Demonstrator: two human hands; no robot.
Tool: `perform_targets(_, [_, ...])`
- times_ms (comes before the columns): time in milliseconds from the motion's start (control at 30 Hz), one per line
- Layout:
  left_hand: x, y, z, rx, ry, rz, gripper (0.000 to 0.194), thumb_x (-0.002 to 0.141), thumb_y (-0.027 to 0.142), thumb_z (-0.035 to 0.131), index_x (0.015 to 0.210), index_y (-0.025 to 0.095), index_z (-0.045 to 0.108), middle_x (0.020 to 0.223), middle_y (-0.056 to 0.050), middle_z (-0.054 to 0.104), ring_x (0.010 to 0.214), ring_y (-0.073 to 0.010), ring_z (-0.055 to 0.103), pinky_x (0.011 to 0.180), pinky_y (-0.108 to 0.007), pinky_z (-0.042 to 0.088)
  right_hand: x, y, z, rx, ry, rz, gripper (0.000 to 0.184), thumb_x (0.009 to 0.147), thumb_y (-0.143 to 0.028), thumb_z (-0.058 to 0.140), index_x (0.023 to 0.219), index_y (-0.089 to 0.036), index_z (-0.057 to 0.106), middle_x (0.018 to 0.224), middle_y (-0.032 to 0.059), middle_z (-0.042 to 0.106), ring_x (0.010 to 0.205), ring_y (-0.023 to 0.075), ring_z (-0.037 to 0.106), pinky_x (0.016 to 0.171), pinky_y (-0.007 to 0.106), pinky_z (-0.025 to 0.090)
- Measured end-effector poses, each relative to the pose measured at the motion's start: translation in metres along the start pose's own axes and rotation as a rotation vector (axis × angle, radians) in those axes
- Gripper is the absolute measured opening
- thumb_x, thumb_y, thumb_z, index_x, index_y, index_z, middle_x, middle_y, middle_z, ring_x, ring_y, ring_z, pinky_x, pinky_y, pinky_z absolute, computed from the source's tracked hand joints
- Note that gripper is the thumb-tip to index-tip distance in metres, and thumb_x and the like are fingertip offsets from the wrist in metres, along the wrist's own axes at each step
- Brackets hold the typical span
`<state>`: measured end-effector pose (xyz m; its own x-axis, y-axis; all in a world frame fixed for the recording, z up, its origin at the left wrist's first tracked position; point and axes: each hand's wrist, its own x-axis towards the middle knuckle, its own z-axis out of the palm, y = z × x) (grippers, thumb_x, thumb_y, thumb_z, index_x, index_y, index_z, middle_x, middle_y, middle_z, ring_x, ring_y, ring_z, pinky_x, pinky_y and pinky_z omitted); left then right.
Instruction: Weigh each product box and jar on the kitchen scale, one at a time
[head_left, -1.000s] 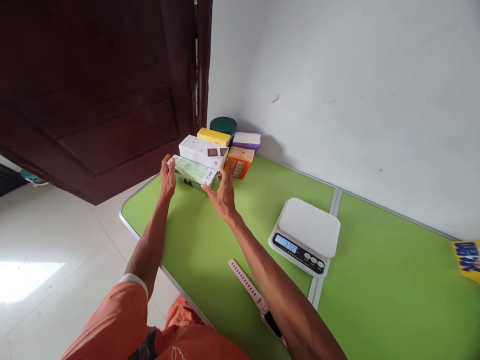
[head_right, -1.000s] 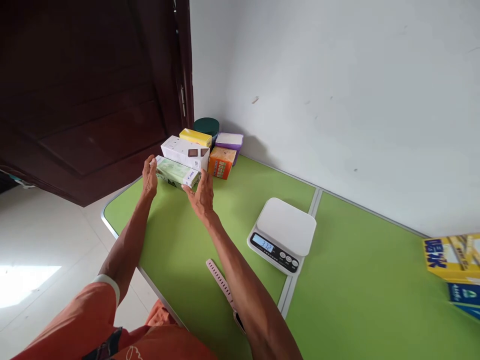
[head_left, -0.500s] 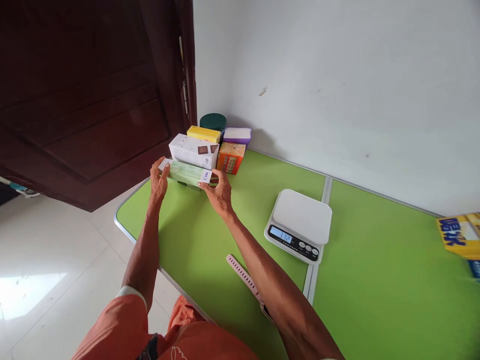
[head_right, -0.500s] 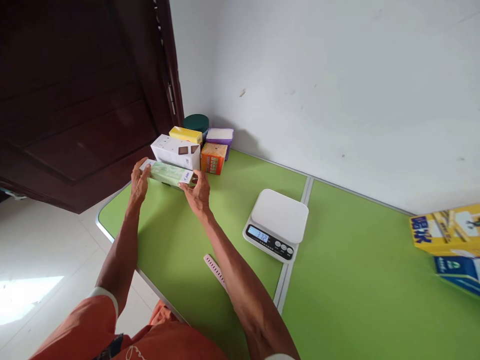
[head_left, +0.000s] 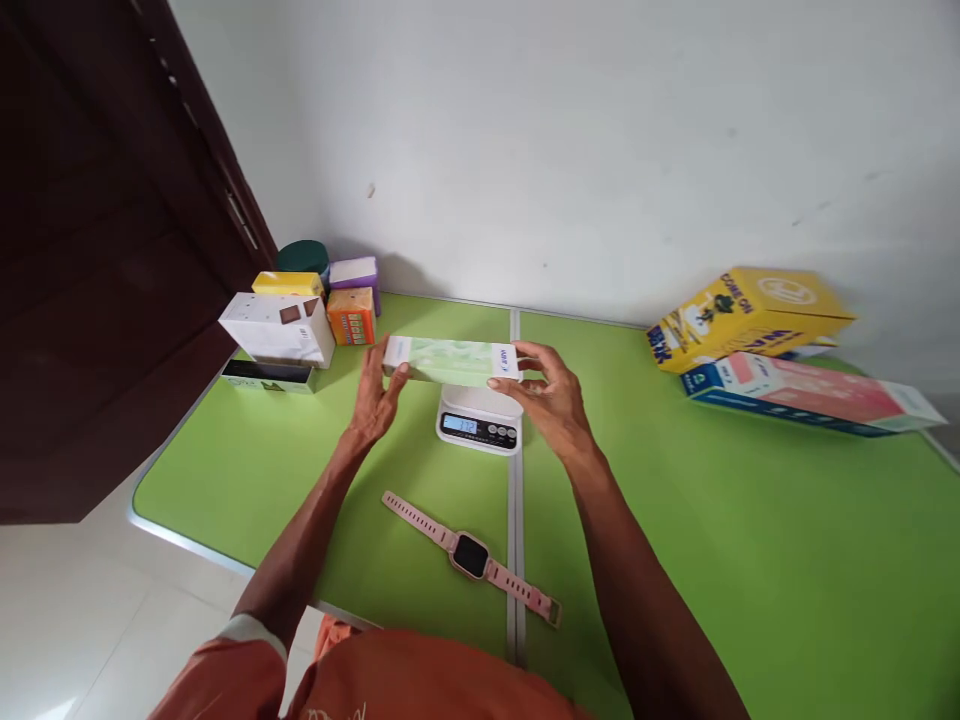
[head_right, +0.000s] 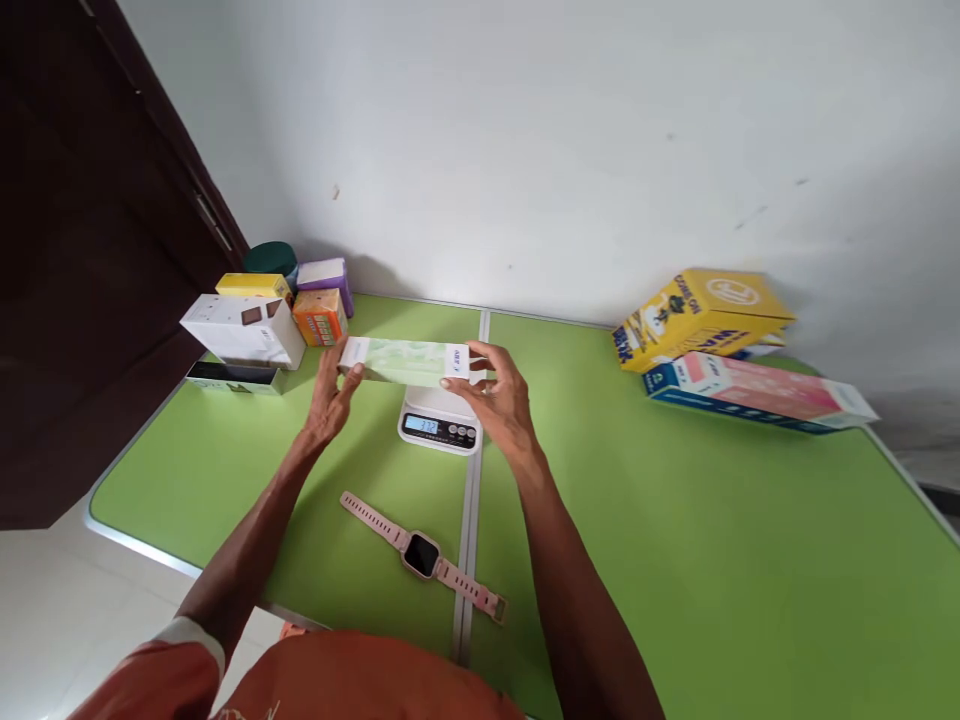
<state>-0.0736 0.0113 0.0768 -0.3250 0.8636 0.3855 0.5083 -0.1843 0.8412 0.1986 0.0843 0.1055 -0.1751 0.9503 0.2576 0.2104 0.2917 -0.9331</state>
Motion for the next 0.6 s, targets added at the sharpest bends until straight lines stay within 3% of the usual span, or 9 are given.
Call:
perform_targets(100, [0.009,0.001,0.045,-0.049,-0.073,0.02,0.085,0.103,0.082,0.045,0.162,0.022,0.054,0.149,-0.02,0.062,0.138,-0.0341,0.061,0.12,-0.049,0.049,-0.005,0.02,-0.033,-0.013,0.078,0.039,0.066,0.071,-0.056,0.094,0.128,-0.029,0.074,0.132,0.0092,0.076,0.116,0.0315,0.072,0.08,0.042,0.062])
perform_targets(200, [0.011,-0.002,0.069,-0.07,-0.094,0.026,0.087,0.103,0.084,0.043,0.161,0.022,0.055,0.147,-0.02,0.063,0.133,-0.0329,0.064,0.117,-0.049,0.051,-0.011,0.041,-0.044,0.039,0.107,0.102,0.07,0.068,-0.059,0.096,0.127,-0.029,0.073,0.134,0.01,0.075,0.116,0.0323,0.071,0.082,0.045,0.064])
perform_targets(500, [0.001,-0.008,0.072,-0.1,-0.069,-0.045,0.086,0.1,0.088,0.046,0.153,0.023,0.065,0.15,-0.019,0.065,0.138,-0.0335,0.064,0.118,-0.05,0.053,-0.017,0.073,-0.031,0.214,0.119,0.173,0.081,0.063,-0.061,0.1,0.133,-0.029,0.073,0.14,0.0123,0.073,0.125,0.035,0.069,0.096,0.052,0.065])
perform_targets(600, [0.0,-0.011,0.074,-0.156,-0.021,-0.077,0.086,0.098,0.089,0.048,0.149,0.022,0.067,0.151,-0.019,0.066,0.142,-0.0346,0.063,0.121,-0.05,0.052,-0.018,0.08,-0.029,0.273,0.15,0.161,0.081,0.072,-0.07,0.093,0.137,-0.028,0.072,0.139,0.0135,0.074,0.124,0.035,0.07,0.098,0.051,0.064])
